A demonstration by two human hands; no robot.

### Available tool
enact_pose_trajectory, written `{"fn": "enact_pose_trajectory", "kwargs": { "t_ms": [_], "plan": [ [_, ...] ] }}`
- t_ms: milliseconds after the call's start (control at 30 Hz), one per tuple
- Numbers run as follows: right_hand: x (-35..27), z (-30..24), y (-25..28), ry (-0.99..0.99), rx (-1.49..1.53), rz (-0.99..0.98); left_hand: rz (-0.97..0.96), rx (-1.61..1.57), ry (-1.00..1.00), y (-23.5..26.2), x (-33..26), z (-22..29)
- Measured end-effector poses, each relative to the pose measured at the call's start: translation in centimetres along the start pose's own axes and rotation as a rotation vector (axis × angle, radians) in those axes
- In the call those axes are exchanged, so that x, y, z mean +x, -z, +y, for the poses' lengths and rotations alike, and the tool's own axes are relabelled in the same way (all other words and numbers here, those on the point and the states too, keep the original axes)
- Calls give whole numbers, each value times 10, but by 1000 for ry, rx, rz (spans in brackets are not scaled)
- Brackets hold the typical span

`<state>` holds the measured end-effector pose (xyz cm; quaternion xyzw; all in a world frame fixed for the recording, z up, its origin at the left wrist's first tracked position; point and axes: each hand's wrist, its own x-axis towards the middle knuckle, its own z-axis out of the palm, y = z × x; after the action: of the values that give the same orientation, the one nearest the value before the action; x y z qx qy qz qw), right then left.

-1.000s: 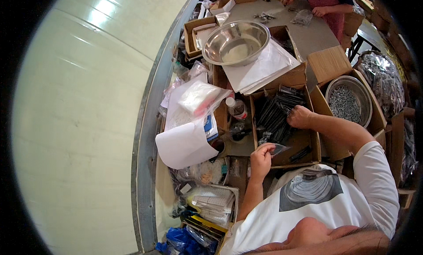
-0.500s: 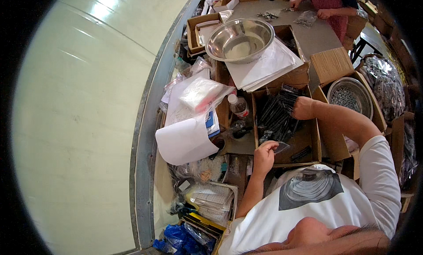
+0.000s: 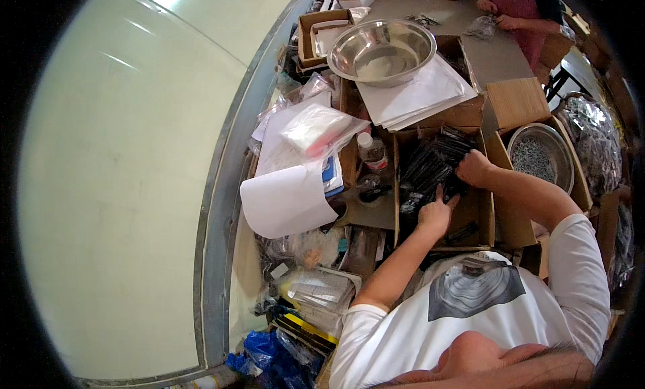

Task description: The person picks up small metal parts and place them into a plastic bag, and then places the bag into a box.

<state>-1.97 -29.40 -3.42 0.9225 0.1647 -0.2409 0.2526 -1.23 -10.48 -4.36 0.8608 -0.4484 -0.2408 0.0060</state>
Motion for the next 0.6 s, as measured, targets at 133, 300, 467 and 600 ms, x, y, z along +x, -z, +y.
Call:
{"fn": "enact_pose_trajectory", "kwargs": {
  "t_ms": [133,300,467,600],
  "plan": [
    [-2,2,1,-41,47,-98,-199,-80,307,3,1,9],
    [2,-4,-7,-136,61,-105,-366,137,39,1,-13,-13],
    [7,-3,2,-64,240,-117,17,-44,-11,16,-23,-10],
    [13,-1,1,13,361,-219,182,-146,108,53,7,-7]
  ]
}}
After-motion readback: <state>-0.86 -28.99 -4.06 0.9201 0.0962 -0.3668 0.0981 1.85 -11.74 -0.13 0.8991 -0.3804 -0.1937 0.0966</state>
